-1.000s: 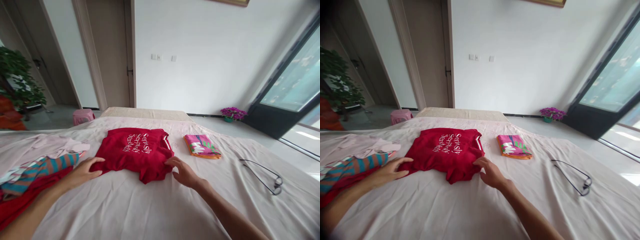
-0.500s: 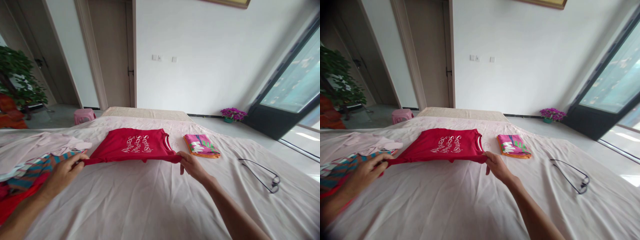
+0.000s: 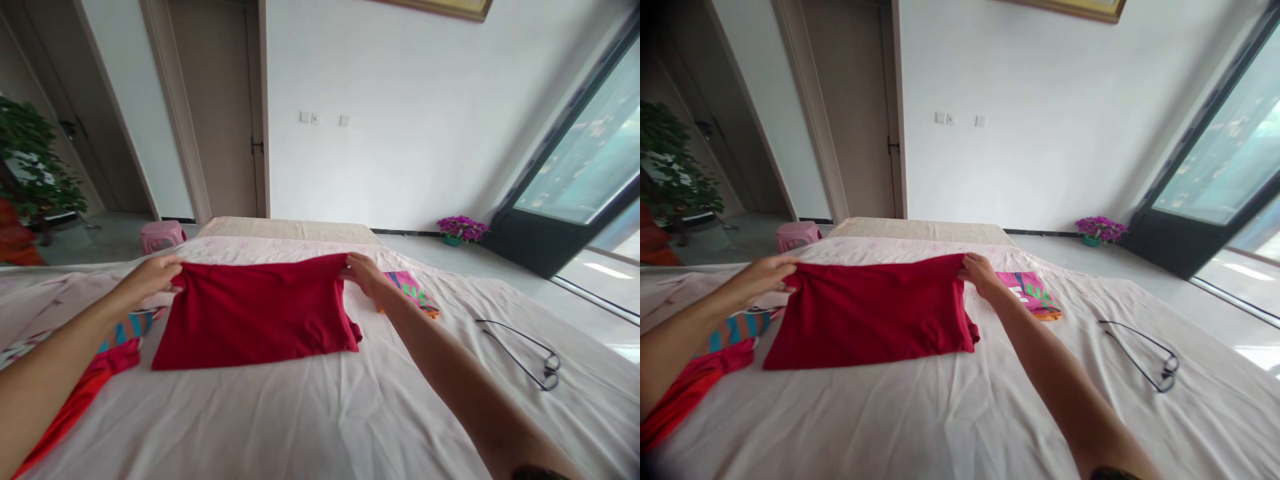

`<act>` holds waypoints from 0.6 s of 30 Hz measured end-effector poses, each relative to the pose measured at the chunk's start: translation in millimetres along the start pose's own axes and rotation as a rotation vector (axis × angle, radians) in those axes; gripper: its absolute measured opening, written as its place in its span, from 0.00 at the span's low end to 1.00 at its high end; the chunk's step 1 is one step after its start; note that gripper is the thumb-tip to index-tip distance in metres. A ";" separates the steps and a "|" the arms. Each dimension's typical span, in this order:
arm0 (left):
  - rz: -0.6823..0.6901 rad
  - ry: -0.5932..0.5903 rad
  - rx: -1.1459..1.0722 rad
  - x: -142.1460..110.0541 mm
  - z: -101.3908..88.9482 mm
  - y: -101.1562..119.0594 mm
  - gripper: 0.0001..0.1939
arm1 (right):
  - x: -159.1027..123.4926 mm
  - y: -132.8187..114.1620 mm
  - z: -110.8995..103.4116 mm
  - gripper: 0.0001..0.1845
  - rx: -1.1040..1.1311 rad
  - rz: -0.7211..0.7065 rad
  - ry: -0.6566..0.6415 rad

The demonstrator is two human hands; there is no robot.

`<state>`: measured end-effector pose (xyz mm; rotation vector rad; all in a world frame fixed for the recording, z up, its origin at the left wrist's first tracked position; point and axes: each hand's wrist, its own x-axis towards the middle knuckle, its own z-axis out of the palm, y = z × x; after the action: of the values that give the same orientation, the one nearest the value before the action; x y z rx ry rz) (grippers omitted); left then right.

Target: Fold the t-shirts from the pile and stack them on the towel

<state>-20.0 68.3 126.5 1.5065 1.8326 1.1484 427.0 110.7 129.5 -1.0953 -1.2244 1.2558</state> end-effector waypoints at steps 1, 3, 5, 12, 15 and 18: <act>0.017 0.117 -0.110 11.3 -1.7 19.7 0.15 | 12.1 -15.3 4.6 0.11 0.066 -0.139 0.070; 0.227 0.385 -0.260 26.4 -9.2 57.4 0.18 | 26.0 -50.8 9.2 0.12 0.186 -0.436 0.114; 0.514 0.615 -0.312 29.1 -18.5 86.0 0.19 | 25.2 -83.0 9.4 0.13 0.254 -0.657 0.132; 0.588 0.574 -0.009 -27.5 -8.2 46.0 0.16 | -28.6 -54.6 -2.7 0.15 0.226 -0.568 0.032; 0.384 0.339 0.190 -46.0 12.4 -24.0 0.15 | -47.4 12.2 -14.4 0.15 0.219 -0.337 0.002; 0.381 0.069 0.353 -56.2 31.6 -90.6 0.14 | -63.7 75.9 -23.3 0.17 0.178 -0.093 0.037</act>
<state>-28.3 20.8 26.2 2.1130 1.9210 1.0889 448.8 51.8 49.5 -0.9184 -1.1007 1.2426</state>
